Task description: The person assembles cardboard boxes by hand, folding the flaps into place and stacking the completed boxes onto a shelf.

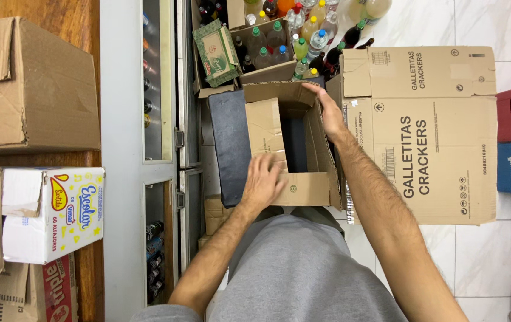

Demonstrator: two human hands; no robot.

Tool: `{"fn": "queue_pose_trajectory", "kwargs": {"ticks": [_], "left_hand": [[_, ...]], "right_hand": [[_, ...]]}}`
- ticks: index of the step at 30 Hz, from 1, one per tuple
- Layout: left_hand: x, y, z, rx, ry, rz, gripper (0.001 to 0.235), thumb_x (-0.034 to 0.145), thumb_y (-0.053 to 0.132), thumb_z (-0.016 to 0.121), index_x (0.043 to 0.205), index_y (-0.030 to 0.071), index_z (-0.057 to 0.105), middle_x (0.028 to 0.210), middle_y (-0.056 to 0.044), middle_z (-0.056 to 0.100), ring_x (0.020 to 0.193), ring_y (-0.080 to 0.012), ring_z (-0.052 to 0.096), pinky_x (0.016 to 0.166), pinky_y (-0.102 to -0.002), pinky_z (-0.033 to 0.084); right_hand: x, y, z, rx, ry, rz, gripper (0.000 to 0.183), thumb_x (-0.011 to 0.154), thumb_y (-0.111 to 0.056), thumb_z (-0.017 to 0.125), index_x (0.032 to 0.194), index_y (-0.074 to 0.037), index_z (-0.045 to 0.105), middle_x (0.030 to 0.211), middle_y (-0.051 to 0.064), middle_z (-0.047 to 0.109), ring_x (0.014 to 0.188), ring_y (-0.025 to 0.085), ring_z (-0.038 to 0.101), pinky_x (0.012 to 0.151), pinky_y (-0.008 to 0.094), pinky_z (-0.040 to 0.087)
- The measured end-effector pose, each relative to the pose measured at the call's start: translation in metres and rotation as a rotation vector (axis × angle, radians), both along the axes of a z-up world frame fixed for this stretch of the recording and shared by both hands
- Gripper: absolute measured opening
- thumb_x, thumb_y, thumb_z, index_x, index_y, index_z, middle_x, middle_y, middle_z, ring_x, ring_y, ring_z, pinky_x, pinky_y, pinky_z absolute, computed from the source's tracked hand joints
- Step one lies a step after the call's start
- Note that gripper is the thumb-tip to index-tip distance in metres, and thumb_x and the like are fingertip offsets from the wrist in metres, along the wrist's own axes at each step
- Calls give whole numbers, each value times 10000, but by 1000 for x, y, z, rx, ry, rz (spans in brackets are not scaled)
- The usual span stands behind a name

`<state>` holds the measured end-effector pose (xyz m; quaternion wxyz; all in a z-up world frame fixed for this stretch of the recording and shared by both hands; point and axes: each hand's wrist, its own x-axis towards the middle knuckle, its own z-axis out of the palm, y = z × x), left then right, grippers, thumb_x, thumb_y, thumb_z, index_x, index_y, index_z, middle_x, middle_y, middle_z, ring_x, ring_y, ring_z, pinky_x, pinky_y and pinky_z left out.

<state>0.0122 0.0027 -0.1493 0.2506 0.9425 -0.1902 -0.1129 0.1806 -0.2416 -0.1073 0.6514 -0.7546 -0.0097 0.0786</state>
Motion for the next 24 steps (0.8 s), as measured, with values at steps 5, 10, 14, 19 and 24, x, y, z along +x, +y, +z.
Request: {"fn": "queue_pose_trajectory", "kwargs": {"ticks": [5,10,14,19,24], "left_hand": [[20,-28,33,-16,26,338,932,977,516,754,1667,-2,401,1725,-399,236,1640,-581,166,1296,-730,229],[43,-48,28,13,67,479,1251,791,472,938,1726,-12,263,1750,-451,82,1627,-618,140,1280,-709,295],[44,-48,15,1,13,562,1179,770,347,865,1733,25,265,1749,-418,119,1600,-588,241,1222,-697,367],[44,-44,-2,-45,-60,631,1116,760,289,839,1720,48,325,1738,-389,215,1552,-577,331,1192,-698,386],[52,-41,-21,-144,-164,834,867,851,420,806,1599,85,523,1644,-254,469,1405,-487,550,1105,-654,486]], "right_hand": [[-10,21,-14,107,42,-189,451,1143,-198,465,1544,-179,671,1594,160,595,1543,323,461,1323,502,328],[-6,28,-53,-104,-158,-269,654,946,-273,951,1486,-147,605,1475,117,555,1468,272,497,1269,456,362],[-13,40,-38,-521,-85,-339,883,814,-417,1047,1402,-151,446,1367,165,594,1307,437,655,1120,623,532],[-17,38,-27,-636,-108,-416,883,905,-327,1018,1491,-134,387,1270,189,733,1178,404,768,1021,615,616],[-22,1,-95,-856,-533,-198,250,946,-195,915,1144,-278,788,1087,-47,600,1003,207,710,874,383,622]]}}
